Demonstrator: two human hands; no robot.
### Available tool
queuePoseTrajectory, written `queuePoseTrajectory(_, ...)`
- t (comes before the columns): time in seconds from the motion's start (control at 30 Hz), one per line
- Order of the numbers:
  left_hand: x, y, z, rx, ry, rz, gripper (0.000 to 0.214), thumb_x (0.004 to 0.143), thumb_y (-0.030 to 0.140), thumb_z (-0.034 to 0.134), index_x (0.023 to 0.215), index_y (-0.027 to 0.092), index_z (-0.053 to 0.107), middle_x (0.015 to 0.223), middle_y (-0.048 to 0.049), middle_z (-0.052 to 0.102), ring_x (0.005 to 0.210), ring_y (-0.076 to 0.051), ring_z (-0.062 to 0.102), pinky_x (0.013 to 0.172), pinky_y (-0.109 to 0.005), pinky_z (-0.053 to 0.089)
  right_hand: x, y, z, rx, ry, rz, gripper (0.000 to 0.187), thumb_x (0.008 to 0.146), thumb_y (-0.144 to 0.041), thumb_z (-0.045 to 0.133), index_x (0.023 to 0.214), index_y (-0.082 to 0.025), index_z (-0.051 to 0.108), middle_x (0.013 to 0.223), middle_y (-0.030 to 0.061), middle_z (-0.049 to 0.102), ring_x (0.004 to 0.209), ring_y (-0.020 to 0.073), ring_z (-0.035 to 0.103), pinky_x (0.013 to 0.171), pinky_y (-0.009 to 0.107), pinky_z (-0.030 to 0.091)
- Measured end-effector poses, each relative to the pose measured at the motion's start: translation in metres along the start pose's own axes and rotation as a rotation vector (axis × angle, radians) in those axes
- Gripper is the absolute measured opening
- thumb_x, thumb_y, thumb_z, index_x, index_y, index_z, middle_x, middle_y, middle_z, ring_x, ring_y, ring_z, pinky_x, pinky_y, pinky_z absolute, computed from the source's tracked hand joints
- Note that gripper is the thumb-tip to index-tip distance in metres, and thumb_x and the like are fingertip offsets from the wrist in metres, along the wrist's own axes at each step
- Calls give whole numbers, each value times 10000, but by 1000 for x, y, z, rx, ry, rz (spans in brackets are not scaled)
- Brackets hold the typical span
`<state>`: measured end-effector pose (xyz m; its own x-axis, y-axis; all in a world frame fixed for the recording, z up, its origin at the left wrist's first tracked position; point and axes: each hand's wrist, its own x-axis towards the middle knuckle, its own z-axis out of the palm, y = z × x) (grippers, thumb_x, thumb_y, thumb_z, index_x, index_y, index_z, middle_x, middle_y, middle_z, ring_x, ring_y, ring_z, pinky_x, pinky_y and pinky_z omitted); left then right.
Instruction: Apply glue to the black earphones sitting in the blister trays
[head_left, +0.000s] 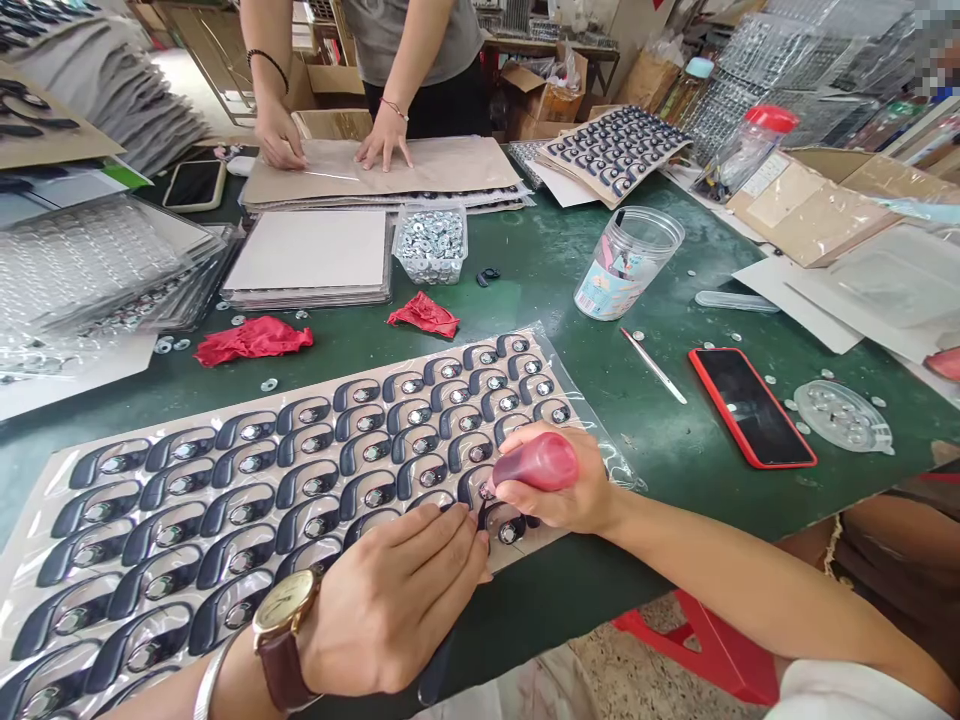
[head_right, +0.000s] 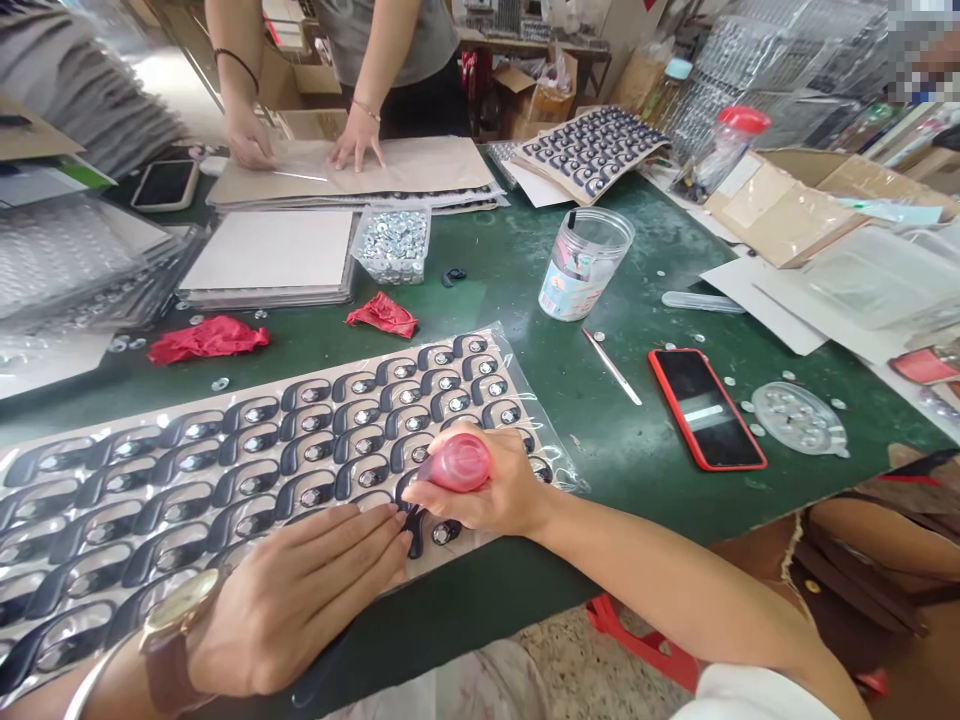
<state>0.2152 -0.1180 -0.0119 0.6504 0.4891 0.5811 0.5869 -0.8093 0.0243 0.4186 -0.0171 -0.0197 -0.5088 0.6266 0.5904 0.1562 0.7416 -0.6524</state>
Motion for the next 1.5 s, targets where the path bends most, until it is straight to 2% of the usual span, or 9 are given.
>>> queuePoseTrajectory(0.13, 0, 0, 0, -9, 5, -22, 344, 972, 104, 351, 1015, 71, 691, 979, -100, 740, 976, -223, 690, 889, -348, 544, -2, -1, -2, -93, 35, 14, 179, 804, -355, 710, 863, -197, 650, 735, 29, 703, 604, 161, 672, 561, 275, 563)
queuePoseTrajectory(0.27, 0, 0, -1, -6, -12, -21, 340, 975, 113, 357, 1019, 70, 692, 990, -101, 739, 971, -222, 695, 866, -337, 555, -1, -1, -4, -87, 54, -10, 187, 797, -347, 706, 865, -184, 644, 721, 34, 700, 598, 161, 673, 548, 271, 554)
queuePoseTrajectory(0.37, -5, 1, 2, -14, 0, -40, 330, 975, 120, 368, 1041, 68, 687, 1023, -112, 730, 1017, -229, 680, 932, -358, 532, 1, -2, -4, -84, 87, -47, 184, 798, -356, 690, 869, -195, 638, 704, 27, 697, 586, 160, 669, 532, 267, 552)
queuePoseTrajectory(0.53, -12, 3, 9, -40, 7, -61, 317, 971, 125, 385, 1081, 64, 676, 1079, -117, 714, 1080, -239, 649, 1018, -386, 477, 1, -1, -3, -92, 75, -26, 177, 790, -342, 703, 841, -187, 633, 691, 30, 689, 578, 159, 664, 534, 264, 543)
queuePoseTrajectory(0.83, -4, -3, -1, -69, -30, -49, 312, 978, 120, 394, 1048, 64, 693, 1052, -103, 731, 1016, -236, 677, 920, -361, 497, 1, -1, -5, -69, 54, 11, 167, 801, -333, 674, 769, -174, 634, 669, 31, 682, 549, 152, 646, 530, 263, 537)
queuePoseTrajectory(1.07, -6, -8, 0, -197, -49, -133, 249, 922, 95, 498, 1098, 79, 673, 1104, -91, 717, 1052, -234, 658, 913, -364, 495, -1, 1, -4, -32, 46, 24, 188, 802, -351, 678, 769, -175, 621, 681, 36, 693, 540, 146, 646, 519, 260, 542)
queuePoseTrajectory(1.27, -1, -15, -2, -341, -5, -207, 261, 853, 27, 539, 1076, 80, 666, 1036, -95, 727, 1009, -210, 668, 869, -332, 523, 0, 2, -2, 2, 34, 4, 211, 804, -352, 684, 762, -156, 615, 661, 44, 686, 542, 148, 649, 503, 252, 526)
queuePoseTrajectory(1.5, 6, -26, -2, -548, 17, -477, 166, 867, 75, 590, 973, 169, 676, 926, -23, 732, 836, -135, 690, 762, -241, 548, -5, 7, 1, -1, 1, -61, 281, 829, -435, 684, 831, -163, 617, 692, 27, 691, 567, 130, 651, 528, 235, 522)
